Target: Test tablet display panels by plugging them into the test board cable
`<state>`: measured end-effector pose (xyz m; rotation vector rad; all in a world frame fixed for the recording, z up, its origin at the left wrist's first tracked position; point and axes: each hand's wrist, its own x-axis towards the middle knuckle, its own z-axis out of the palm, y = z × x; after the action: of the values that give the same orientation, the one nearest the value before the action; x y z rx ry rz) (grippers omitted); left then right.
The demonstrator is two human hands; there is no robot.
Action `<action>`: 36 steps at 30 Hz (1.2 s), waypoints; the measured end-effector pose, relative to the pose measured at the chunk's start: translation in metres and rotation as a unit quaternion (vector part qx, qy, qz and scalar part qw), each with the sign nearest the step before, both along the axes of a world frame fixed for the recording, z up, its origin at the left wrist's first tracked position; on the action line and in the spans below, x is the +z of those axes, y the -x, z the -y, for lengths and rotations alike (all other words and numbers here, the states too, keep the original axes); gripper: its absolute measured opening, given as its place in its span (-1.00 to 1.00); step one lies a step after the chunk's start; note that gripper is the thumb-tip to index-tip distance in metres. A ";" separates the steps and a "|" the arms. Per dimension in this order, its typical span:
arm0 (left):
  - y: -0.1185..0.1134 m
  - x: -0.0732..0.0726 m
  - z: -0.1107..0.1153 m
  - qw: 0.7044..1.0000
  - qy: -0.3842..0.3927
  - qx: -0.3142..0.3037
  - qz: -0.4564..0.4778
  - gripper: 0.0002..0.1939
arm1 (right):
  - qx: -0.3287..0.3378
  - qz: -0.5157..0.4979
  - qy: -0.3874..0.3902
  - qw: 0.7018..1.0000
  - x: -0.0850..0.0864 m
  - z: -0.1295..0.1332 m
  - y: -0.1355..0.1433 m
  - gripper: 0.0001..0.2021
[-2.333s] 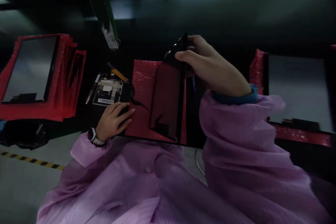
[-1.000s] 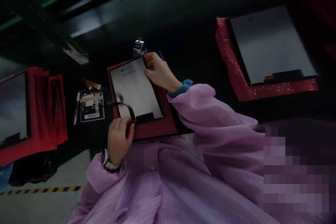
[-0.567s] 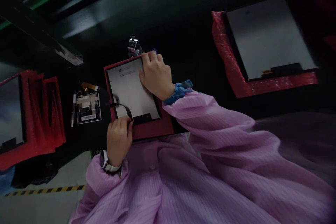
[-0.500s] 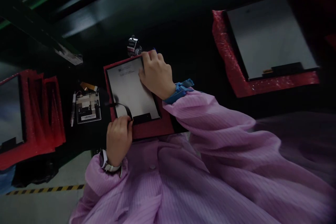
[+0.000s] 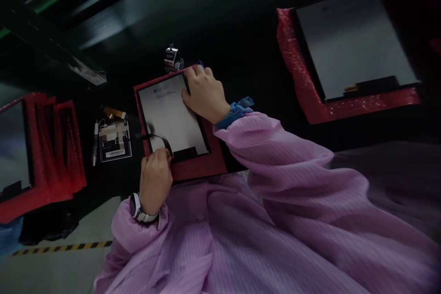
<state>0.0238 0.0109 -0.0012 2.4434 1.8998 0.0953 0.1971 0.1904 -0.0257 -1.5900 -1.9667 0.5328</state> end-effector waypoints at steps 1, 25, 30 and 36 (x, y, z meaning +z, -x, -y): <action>0.000 0.000 0.000 1.000 0.002 0.001 0.000 -0.86 | 0.001 0.001 -0.006 1.000 0.000 0.000 0.000 -0.68; 0.005 -0.001 0.003 0.998 0.031 0.031 0.050 -0.84 | 0.023 0.029 -0.015 0.999 -0.007 -0.002 -0.004 -0.73; 0.013 -0.003 -0.009 0.984 0.020 0.129 0.120 -0.80 | 0.023 0.009 -0.026 0.999 -0.011 -0.004 -0.004 -0.73; 0.002 0.000 -0.025 0.960 0.072 0.243 0.122 -0.61 | 0.033 -0.001 -0.031 0.999 -0.018 -0.006 -0.005 -0.72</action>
<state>0.0218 0.0358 -0.0015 1.7355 2.2451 0.2512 0.2024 0.1967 -0.0441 -1.4905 -2.0202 0.4934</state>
